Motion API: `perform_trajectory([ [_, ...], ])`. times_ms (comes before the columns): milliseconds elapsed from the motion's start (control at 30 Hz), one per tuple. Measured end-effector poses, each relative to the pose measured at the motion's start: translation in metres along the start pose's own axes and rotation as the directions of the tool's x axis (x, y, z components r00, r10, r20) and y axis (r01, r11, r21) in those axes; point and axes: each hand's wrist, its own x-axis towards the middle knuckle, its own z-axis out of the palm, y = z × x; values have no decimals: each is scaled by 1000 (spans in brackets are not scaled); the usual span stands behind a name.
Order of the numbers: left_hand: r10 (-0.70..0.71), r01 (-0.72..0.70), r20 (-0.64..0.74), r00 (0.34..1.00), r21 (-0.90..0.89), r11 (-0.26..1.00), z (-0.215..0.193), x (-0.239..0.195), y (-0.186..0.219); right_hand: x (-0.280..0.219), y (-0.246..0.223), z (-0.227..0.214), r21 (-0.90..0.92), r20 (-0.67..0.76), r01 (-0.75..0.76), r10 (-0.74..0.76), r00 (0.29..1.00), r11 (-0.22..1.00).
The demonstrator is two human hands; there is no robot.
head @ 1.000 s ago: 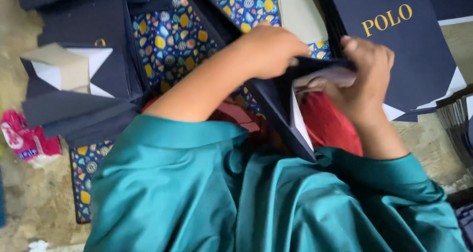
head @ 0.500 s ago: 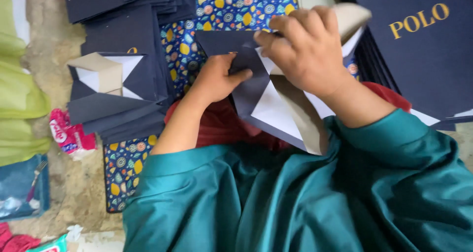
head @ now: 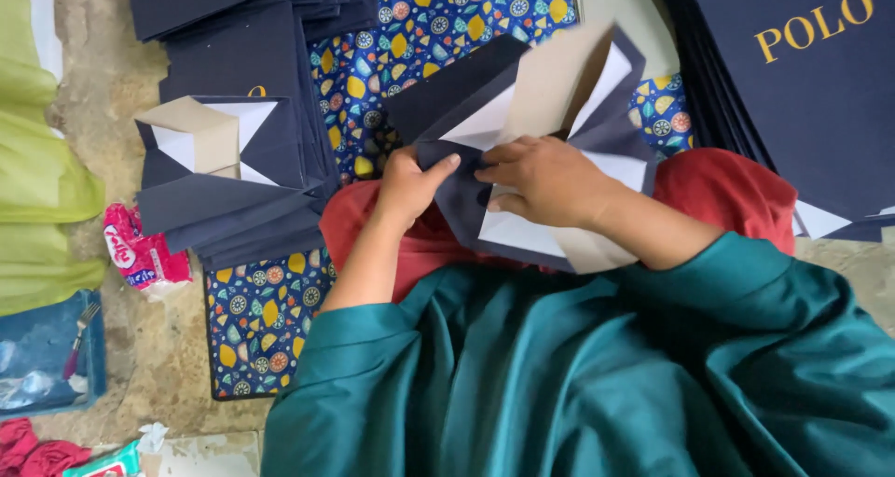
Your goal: The person sits on the floor and folds flat, dark blue paper sheets with 'POLO' printed in gold into small, box-like structures. They repeatedly fold the sides and bottom flaps to form the shape, then place the finished items into a stack.
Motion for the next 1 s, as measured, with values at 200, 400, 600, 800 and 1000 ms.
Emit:
perform_trajectory([
  [200,22,-22,-135,991,4,1000,8,10,-43,-17,19,-13,218,43,47,-58,997,975],
  [400,204,-205,-135,970,9,979,16,52,-99,-86,143,-21,268,-214,-366,426,879,891],
  [600,460,-462,-40,887,-47,886,54,96,-74,-98,258,48,697,-355,-250,626,695,673],
  [800,503,-479,6,864,315,819,72,123,-185,-91,325,122,209,-381,-352,408,830,912],
  [1000,91,-328,371,924,648,687,79,97,-201,-107,337,136,-229,-203,-403,361,910,886],
])
